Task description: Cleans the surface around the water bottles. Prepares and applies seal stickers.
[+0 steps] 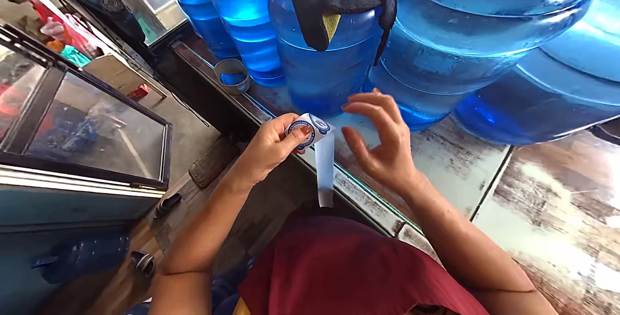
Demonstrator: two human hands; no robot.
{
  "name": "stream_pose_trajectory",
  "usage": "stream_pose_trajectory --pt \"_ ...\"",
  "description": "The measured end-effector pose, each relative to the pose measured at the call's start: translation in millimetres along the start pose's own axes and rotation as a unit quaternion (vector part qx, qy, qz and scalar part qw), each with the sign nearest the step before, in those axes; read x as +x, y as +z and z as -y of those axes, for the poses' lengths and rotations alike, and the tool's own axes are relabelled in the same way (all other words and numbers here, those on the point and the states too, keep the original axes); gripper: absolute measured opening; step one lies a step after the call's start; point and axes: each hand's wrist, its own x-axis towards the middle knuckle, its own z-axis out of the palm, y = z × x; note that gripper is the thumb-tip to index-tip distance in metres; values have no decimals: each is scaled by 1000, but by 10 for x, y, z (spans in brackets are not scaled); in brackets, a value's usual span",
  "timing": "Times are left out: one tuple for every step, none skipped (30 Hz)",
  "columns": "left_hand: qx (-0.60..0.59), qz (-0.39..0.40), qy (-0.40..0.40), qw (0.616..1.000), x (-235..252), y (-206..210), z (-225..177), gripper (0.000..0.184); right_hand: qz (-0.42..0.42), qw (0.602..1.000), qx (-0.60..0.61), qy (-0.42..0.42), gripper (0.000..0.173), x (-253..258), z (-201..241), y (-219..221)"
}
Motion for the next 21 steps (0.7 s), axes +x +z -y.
stream_pose_trajectory --pt "2 -14 13 1000 -20 1 6 14 19 1000 -2 -3 33 -19 38 30" --pt "5 -24 27 999 -36 6 16 13 40 999 3 -1 34 -32 69 66" --pt "9 -30 42 999 -47 13 30 13 55 998 13 4 35 -37 86 104" --pt "15 -35 59 998 -52 22 48 13 62 998 24 8 34 -34 88 141" --pt "23 -38 75 996 -54 29 68 12 65 997 37 13 33 -25 85 172" --pt "36 -41 91 994 -55 32 88 12 66 996 50 17 30 -16 83 194" --pt "50 -45 106 992 -54 34 106 11 67 996 61 22 28 -8 81 210" --pt "64 -50 120 989 -51 34 123 12 68 995 71 25 25 -2 81 222" --pt "80 -57 134 986 -47 37 137 13 67 994 79 27 23 2 81 236" --pt "96 -65 147 982 -40 43 152 13 63 994 83 27 21 3 80 252" --pt "111 -76 159 978 -31 54 166 13 59 994 84 26 20 5 80 266" --pt "123 -85 169 974 -22 64 181 14 55 995 84 26 19 9 81 279" --pt "135 -95 180 970 -11 74 196 14 50 995 82 25 18 13 81 293" --pt "147 -103 190 965 -1 83 210 15 47 995 78 26 17 16 81 303" --pt "161 -110 199 960 11 90 222 16 45 996 75 27 17 19 79 310" --pt "175 -117 207 955 24 98 230 16 44 996 74 28 17 22 75 314" --pt "189 -122 213 951 38 104 233 17 43 996 75 30 18 24 69 314" --pt "199 -124 217 947 53 107 236 17 43 995 82 36 18 26 62 310" --pt "209 -123 221 945 67 105 237 17 42 993 96 45 18 27 57 302" --pt "219 -121 226 941 82 102 235 17 44 990 116 62 20 31 58 284" --pt "228 -117 232 938 99 98 233 17 49 985 138 87 20 37 63 258"
